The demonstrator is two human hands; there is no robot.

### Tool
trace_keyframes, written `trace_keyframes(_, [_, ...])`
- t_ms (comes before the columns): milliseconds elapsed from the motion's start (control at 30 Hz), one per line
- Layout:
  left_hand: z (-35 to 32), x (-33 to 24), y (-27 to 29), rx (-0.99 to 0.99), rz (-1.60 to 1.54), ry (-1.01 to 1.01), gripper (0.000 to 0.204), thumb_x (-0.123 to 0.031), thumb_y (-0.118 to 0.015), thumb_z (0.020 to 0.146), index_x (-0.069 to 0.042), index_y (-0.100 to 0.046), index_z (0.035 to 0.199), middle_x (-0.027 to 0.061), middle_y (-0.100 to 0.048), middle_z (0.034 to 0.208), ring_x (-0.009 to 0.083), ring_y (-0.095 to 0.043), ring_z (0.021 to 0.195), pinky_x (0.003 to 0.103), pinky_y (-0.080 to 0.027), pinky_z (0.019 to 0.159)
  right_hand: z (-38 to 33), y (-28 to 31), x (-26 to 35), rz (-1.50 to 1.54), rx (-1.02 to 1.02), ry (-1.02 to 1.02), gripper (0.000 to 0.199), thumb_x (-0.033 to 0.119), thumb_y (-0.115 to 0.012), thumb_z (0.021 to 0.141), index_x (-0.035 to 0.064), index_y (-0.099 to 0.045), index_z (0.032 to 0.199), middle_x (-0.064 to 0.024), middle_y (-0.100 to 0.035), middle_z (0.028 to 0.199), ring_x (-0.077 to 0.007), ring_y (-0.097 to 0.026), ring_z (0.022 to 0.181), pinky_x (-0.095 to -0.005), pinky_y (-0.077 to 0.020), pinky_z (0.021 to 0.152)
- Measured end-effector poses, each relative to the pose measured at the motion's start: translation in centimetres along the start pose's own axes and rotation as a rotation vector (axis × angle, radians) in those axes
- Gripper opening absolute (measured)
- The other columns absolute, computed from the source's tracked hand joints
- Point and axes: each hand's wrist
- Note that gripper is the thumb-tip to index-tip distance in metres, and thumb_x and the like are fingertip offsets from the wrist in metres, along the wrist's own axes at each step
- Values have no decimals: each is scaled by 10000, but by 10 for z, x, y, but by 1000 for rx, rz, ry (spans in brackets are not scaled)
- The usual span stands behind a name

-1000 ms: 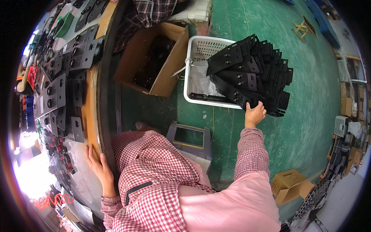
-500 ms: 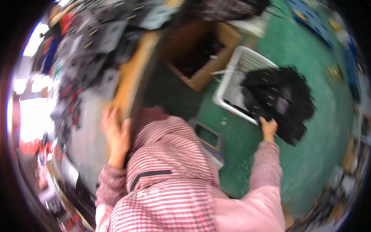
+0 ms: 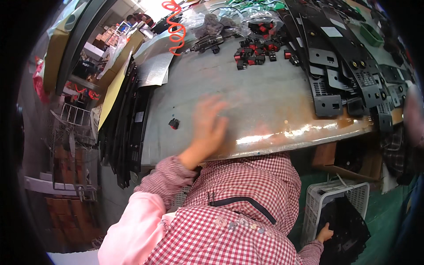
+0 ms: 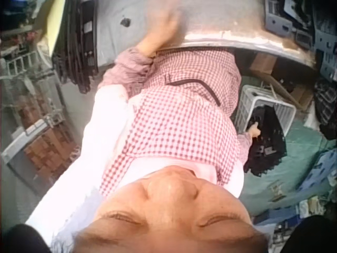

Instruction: The person assembles electronic components on a workbench. They handle small red and black parts, placing them into a plastic bag, and then pick up black electronic chassis units. The person applies labels to the back of the chassis units and inserts the small red parts into slots on the units. Finally, they place the assembled units into a white basket.

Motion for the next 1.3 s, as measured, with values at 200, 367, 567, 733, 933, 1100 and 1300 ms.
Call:
trace_keyframes(200, [-94,135,46,68,217,422,549,-98,-572,909,-52,-437,1440,235,-394,1489,474,-337,1385,534,-274,1153,0,16,-3,154,-138,-54,530,306,-804,810,-165,-656,1002,-281,-706,1014,-366,-684,932,-438,-510,845])
trace_keyframes(367, [-58,144,11,115,-43,285,563,-65,-532,936,-21,-379,1476,254,-378,1499,459,-354,1386,539,-275,1159,-18,56,8,295,-165,-173,500,259,-807,814,-175,-647,1002,-279,-705,983,-353,-683,888,-433,-516,825])
trace_keyframes(567, [69,129,-82,113,-44,181,637,-116,-548,939,-30,-296,1517,256,-376,1507,440,-407,1361,551,-302,1136,-26,102,0,284,-260,-111,478,278,-794,768,-164,-652,879,-247,-713,899,-298,-680,822,-426,-521,781])
trace_keyframes(733, [143,108,-149,58,-12,204,746,-139,-580,914,-36,-205,1551,295,-357,1505,470,-419,1348,560,-317,1125,-77,182,45,572,-247,-120,363,164,-776,759,-137,-678,936,-183,-724,921,-252,-688,809,-379,-542,758])
trace_keyframes(933, [139,100,-173,35,-296,-114,742,-99,-559,865,-12,-266,1541,305,-333,1531,439,-270,1459,468,-231,1200,-156,284,84,893,-289,-50,302,82,-744,759,-62,-699,1020,-88,-711,990,-195,-657,866,-342,-520,805])
trace_keyframes(1100, [141,103,-158,-62,-367,14,656,-158,-617,906,-12,-364,1493,244,-391,1517,392,-341,1429,442,-271,1180,-216,349,56,1133,-399,-131,260,133,-752,777,-52,-694,951,-112,-711,918,-199,-682,781,-326,-540,713])
trace_keyframes(1300, [141,106,-164,-100,-470,93,603,-156,-643,905,-8,-430,1449,212,-452,1477,348,-407,1388,406,-310,1150,-291,384,20,1593,-514,-13,362,140,-731,827,-46,-641,1125,-136,-705,1064,-249,-708,893,-359,-583,814])
Point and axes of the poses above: each hand's wrist, its own z-axis towards the middle knuckle, its own y-axis out of the back of the hand, x = y × z
